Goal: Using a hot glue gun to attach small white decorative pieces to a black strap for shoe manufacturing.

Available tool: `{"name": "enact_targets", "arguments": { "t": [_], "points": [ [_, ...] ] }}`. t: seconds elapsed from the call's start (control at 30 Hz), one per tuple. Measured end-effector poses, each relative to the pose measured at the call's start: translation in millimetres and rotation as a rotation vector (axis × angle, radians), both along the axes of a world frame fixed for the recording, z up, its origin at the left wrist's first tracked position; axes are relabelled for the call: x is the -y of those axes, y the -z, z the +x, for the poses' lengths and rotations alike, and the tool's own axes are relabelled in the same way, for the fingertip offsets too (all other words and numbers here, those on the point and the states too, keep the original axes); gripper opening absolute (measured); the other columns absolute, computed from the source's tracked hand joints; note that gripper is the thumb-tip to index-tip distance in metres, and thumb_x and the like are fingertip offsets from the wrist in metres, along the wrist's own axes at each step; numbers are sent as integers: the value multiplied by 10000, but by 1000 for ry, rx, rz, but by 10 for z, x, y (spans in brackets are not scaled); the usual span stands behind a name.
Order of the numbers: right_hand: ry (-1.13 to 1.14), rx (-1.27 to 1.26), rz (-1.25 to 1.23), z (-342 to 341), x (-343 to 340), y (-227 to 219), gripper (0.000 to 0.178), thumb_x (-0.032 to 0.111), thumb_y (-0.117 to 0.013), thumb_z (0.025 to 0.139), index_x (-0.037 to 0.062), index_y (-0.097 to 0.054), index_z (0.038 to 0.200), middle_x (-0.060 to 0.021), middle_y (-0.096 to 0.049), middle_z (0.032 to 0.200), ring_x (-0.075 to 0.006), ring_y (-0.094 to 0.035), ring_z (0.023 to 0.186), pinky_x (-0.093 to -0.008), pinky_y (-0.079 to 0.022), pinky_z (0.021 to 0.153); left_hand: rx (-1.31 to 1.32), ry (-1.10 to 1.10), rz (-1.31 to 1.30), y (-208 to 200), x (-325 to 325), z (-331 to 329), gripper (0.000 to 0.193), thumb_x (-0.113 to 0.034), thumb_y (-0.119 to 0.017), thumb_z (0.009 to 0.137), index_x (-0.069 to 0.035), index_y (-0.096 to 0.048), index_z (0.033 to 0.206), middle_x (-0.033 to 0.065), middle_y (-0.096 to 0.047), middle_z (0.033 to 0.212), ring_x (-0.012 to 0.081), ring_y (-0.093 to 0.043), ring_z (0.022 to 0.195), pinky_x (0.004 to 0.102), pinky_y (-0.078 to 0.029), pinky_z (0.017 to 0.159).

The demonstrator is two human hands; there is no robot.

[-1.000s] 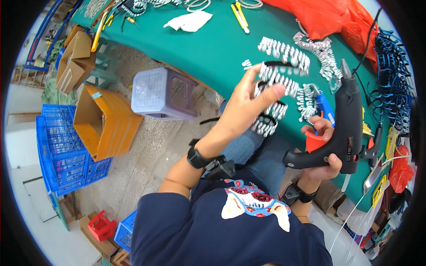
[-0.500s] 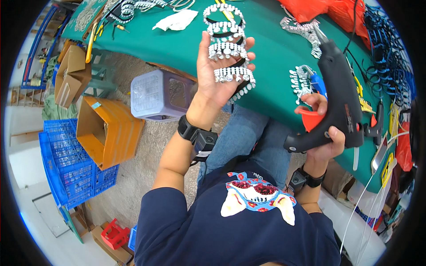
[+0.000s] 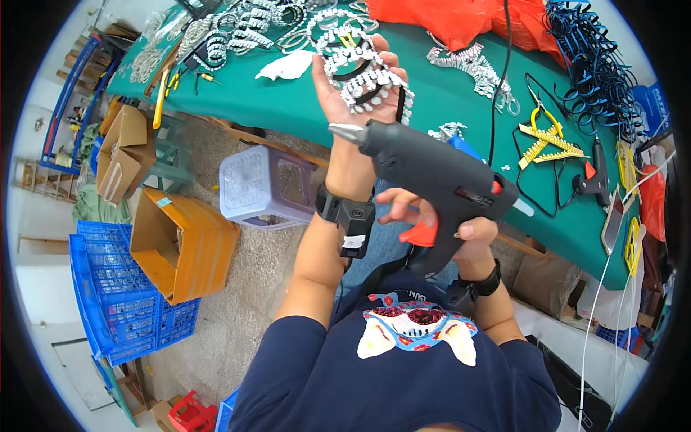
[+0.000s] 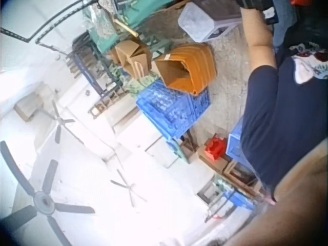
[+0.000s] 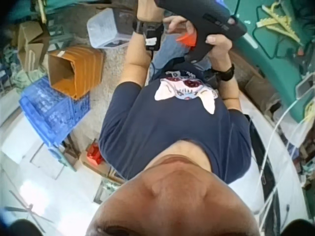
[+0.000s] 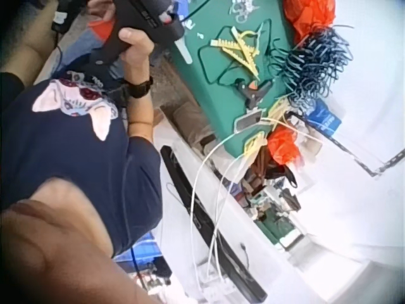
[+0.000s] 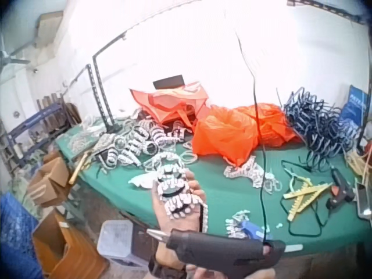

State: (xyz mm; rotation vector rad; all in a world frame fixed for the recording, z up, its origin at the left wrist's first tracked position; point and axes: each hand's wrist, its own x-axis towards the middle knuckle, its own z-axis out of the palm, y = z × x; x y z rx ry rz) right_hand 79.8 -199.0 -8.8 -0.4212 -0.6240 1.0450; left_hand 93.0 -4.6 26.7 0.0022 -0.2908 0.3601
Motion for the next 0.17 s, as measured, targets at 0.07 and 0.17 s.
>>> {"name": "enact_targets", "arguments": {
  "t": [0.07,0.17],
  "points": [
    [-28,48,48,-61,30,3,642,337,-626,608,-30,-554,1130,-213,-598,961,-415,-523,1089,-578,-350,987,111,-23,88,-1,118,-38,550,-418,-550,875,15,-434,1193,115,-523,1109,221,-527,938,352,-455,826],
    [-86,132,146,-147,50,-1,691,319,-597,623,-46,-510,1203,-213,-610,1032,-405,-493,1143,-601,-300,1025,-8,-50,64,-29,246,-78,634,-593,-481,863,-31,-512,1154,137,-599,1072,268,-588,861,396,-510,730]
  ]
}}
